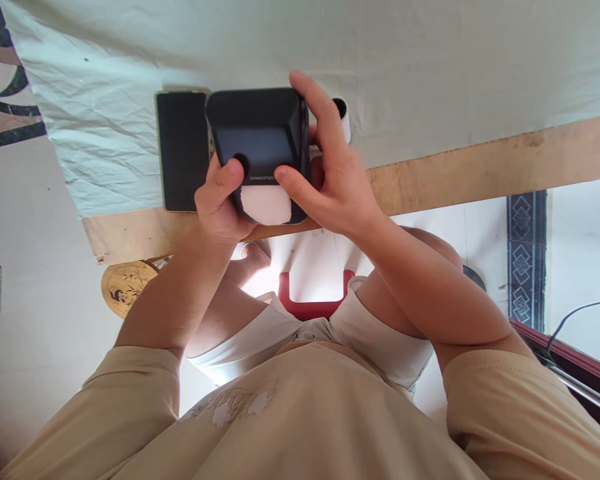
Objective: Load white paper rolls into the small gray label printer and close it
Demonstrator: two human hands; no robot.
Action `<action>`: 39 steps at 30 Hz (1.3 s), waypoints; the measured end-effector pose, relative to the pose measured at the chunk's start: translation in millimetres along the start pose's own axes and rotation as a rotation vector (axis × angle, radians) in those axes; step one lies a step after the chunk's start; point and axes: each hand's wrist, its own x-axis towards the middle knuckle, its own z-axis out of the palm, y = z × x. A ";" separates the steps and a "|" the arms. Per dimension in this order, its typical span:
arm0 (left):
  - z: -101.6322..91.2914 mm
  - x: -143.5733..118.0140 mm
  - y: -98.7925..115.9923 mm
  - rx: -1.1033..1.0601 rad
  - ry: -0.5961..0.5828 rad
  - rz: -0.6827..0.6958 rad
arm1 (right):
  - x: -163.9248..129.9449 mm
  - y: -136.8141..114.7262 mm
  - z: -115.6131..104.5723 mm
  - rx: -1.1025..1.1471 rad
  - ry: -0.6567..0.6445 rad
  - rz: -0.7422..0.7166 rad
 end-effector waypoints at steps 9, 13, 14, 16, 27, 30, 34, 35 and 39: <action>3.1 6.6 6.2 -0.196 0.011 -0.035 | 2.4 -6.9 -10.0 0.102 0.464 -0.154; 3.9 10.1 4.7 -0.144 0.154 -0.079 | 4.5 0.3 -9.5 0.010 0.508 -0.173; 3.0 10.7 3.1 -0.128 0.185 -0.088 | 4.8 1.7 -10.2 -0.048 0.495 -0.200; 1.8 10.9 0.1 -0.123 0.180 -0.110 | 5.2 2.3 -12.3 -0.168 0.449 -0.287; 4.3 5.0 2.2 -0.117 0.061 -0.094 | 4.5 -9.0 -17.6 -0.367 0.077 -0.324; 6.3 5.8 3.6 -0.169 0.045 -0.113 | 7.1 -7.3 -19.8 -0.318 0.085 -0.440; 12.8 6.5 7.0 -0.186 -0.017 -0.153 | 10.8 -7.1 -22.5 -0.366 0.201 -0.431; 13.7 6.4 7.6 -0.177 -0.024 -0.153 | 11.4 -7.5 -22.3 -0.381 0.263 -0.430; 12.4 5.8 6.4 -0.085 -0.041 -0.137 | 11.6 -11.2 -17.4 -0.332 0.538 -0.472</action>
